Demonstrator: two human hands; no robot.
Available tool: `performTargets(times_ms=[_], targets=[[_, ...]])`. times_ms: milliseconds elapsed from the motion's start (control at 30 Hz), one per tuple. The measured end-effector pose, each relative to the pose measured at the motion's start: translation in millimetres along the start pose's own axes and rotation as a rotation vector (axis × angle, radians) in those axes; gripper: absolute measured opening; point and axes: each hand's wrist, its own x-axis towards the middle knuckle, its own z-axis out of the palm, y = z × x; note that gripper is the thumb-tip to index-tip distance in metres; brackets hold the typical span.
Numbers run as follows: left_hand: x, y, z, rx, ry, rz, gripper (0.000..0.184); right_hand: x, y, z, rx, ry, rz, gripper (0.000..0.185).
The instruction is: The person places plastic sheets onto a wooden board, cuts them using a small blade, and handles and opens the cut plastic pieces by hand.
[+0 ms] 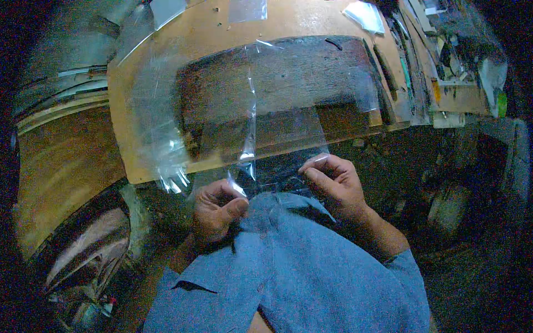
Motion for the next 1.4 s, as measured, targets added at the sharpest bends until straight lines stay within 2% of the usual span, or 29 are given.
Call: performTargets(times_ms=[233,367,467,533,633,700,767,833,900,967,1033,1100,1133,1200,1300,1333,1400], targets=[[1.9,5.3,1.7,0.009,0.042,-0.041,0.017,-2.8,-5.4,0.3,-0.087,0.018,-0.022,0.011],[4.4,0.9,0.6,0.041,0.071,-0.019,0.018,-3.8,-5.0,-0.2,-0.036,0.023,0.004,0.011],[7.0,-2.9,-1.0,0.049,0.100,0.014,0.020,-4.0,-7.8,1.8,-0.109,0.029,0.002,0.009],[8.3,-4.7,-1.4,0.058,0.120,0.036,0.021,-2.9,-6.3,2.8,-0.148,0.027,-0.061,0.009],[10.8,-0.5,-1.2,0.032,0.143,0.042,0.021,0.7,-3.7,7.1,-0.062,0.048,-0.086,0.010],[13.7,8.2,-2.2,0.078,0.192,-0.033,0.021,1.7,-5.0,6.7,-0.136,0.039,-0.067,0.012],[17.8,-7.6,-16.1,0.061,0.258,0.085,0.020,5.0,-6.5,9.3,-0.041,0.023,0.077,0.011],[22.1,-10.2,-33.4,0.043,0.323,0.200,0.019,11.9,-1.5,2.6,-0.012,-0.044,0.040,0.016],[26.7,2.7,-55.7,0.129,0.332,0.530,0.018,17.2,-2.7,-1.6,-0.181,-0.089,0.115,0.020],[20.3,24.5,-81.5,0.259,0.373,0.550,0.018,20.5,-4.2,-0.3,-0.264,-0.130,0.079,0.020],[9.0,26.8,-116.5,0.195,0.334,0.603,0.015,25.0,1.9,-1.3,-0.347,-0.158,0.068,0.019],[-4.8,40.1,-134.1,0.119,0.559,0.455,0.011,28.6,7.5,-3.4,-0.361,-0.194,0.065,0.020],[-10.6,42.8,-146.3,0.121,0.567,0.465,0.011,30.8,11.2,-2.6,-0.390,-0.200,0.049,0.020],[-19.1,42.2,-168.6,-0.080,0.592,0.578,0.018,34.6,14.6,-3.0,-0.439,-0.217,0.038,0.024],[-31.3,40.1,-184.8,-0.130,0.579,0.717,0.025,39.7,23.6,-1.8,-0.486,-0.237,0.004,0.025],[-38.2,33.5,-190.8,-0.214,0.655,0.627,0.024,41.1,26.0,-1.1,-0.481,-0.246,0.000,0.025],[-43.6,27.2,-201.2,-0.214,0.748,0.603,0.024,45.7,29.3,1.4,-0.551,-0.250,-0.053,0.027]])
